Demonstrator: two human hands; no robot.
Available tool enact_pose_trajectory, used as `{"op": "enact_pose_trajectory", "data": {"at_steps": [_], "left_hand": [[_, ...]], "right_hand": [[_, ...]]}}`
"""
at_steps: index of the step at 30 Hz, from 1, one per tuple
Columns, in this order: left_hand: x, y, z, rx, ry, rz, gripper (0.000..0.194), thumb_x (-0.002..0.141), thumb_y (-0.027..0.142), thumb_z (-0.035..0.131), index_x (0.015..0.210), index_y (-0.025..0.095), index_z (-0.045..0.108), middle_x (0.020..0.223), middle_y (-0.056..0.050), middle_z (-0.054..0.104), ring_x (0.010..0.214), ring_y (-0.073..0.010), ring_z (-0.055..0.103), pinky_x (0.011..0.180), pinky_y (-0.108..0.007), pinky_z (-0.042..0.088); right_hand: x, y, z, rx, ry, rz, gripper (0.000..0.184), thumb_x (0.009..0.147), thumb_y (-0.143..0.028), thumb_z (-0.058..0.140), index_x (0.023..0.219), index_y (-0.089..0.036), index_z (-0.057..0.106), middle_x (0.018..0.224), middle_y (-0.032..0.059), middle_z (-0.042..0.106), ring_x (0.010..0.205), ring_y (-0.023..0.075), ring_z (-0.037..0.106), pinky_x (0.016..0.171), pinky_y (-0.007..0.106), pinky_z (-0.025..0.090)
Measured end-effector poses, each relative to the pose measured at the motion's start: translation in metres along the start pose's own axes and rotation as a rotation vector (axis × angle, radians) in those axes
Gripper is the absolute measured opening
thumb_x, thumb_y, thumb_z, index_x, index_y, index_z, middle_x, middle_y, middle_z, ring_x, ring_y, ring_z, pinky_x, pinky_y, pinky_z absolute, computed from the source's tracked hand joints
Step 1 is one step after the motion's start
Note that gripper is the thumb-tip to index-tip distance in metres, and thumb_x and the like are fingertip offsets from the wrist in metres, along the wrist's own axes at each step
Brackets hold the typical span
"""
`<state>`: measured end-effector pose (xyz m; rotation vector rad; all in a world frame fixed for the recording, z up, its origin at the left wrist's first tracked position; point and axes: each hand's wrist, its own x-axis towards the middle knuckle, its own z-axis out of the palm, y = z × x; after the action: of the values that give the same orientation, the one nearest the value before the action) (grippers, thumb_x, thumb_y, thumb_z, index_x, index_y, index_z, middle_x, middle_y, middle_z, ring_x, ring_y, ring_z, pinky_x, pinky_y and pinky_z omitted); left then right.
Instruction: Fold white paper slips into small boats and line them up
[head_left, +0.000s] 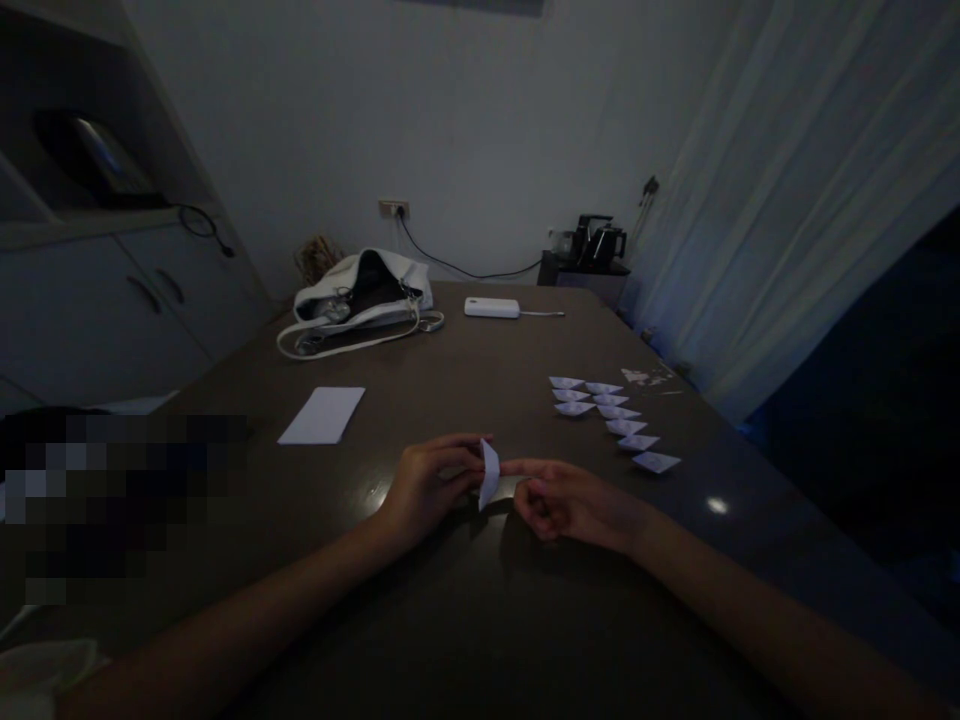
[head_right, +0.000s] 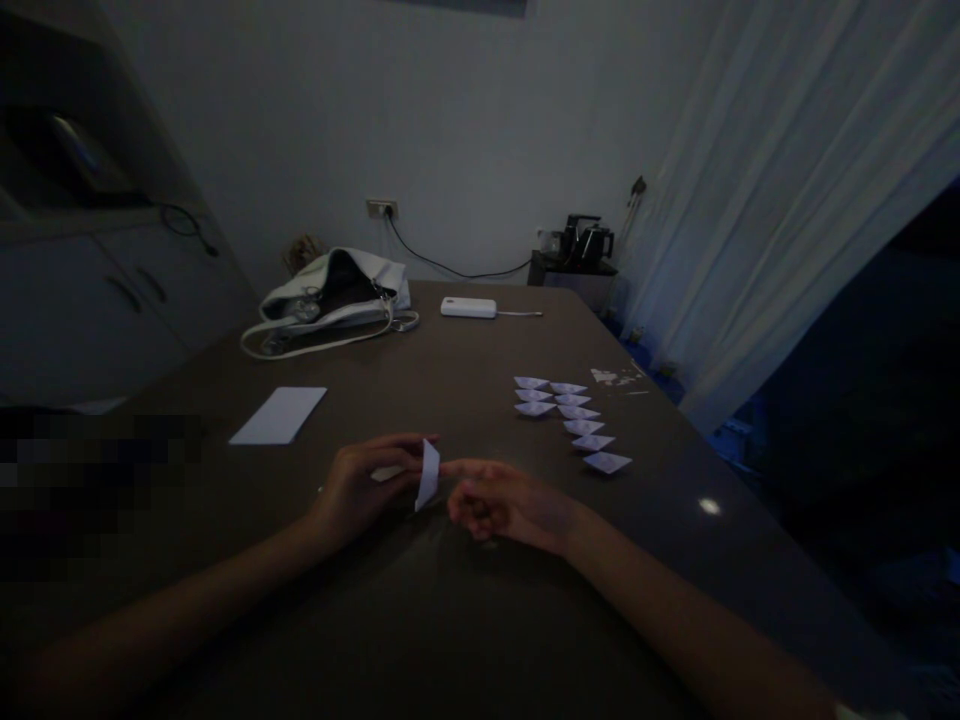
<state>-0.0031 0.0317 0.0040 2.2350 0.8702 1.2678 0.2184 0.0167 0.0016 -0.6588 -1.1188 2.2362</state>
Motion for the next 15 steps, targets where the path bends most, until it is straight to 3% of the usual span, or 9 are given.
{"op": "enact_pose_trajectory", "data": {"at_steps": [15], "left_hand": [[-0.0014, -0.0021, -0.0015, 0.044, -0.017, 0.054, 0.008, 0.082, 0.011, 0.062, 0.080, 0.014, 0.069, 0.101, -0.012, 0.071, 0.093, -0.0214, 0.069, 0.077, -0.032, 0.057]], "right_hand": [[0.0005, -0.0005, -0.0010, 0.062, 0.037, -0.004, 0.038, 0.080, -0.027, 0.070, 0.114, -0.015, 0.060, 0.075, 0.0021, 0.064, 0.057, 0.0067, 0.054, 0.052, 0.019, 0.041]]}}
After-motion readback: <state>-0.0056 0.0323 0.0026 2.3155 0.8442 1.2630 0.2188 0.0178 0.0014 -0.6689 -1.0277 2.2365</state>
